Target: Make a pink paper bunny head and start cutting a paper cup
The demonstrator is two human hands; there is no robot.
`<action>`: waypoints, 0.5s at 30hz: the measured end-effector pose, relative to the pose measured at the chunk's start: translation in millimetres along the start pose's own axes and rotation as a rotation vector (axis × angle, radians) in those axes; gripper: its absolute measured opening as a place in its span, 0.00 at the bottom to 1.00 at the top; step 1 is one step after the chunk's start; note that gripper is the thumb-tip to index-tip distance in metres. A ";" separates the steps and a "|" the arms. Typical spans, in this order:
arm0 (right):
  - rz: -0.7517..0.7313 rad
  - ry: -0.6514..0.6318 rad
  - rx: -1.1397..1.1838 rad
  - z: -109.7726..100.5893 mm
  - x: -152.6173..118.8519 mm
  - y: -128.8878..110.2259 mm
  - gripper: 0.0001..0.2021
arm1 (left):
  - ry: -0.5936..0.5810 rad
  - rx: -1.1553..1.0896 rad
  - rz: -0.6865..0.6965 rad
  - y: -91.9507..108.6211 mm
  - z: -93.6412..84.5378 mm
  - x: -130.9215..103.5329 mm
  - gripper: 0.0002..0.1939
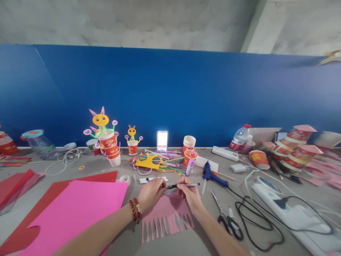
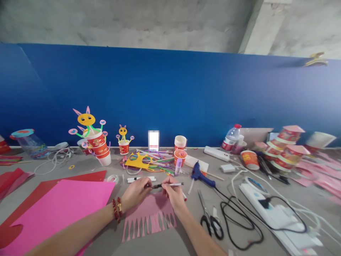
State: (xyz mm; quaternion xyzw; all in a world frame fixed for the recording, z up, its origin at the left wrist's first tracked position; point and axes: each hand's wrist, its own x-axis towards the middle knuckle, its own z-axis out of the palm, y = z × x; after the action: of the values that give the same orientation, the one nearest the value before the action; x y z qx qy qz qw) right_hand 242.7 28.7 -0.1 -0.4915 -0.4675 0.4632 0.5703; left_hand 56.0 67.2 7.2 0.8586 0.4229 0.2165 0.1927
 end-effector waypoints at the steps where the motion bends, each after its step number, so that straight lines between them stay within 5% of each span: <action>1: -0.004 -0.005 0.006 1.0 -1.0 -0.6 0.12 | -0.001 -0.025 0.007 2.9 -1.3 -0.5 0.03; 11: -0.034 0.081 -0.009 13.7 -15.6 7.1 0.33 | -0.027 -0.469 -0.041 28.1 -17.9 -21.1 0.05; 15: -0.071 0.135 0.037 22.0 -22.9 16.0 0.32 | -0.008 -0.426 -0.004 41.0 -21.3 -29.1 0.07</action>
State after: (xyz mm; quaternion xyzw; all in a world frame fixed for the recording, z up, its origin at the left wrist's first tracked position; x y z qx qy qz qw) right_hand 216.7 10.3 -16.0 -0.4942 -0.4365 0.4168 0.6257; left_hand 55.0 23.5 39.9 0.7985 0.3684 0.2971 0.3720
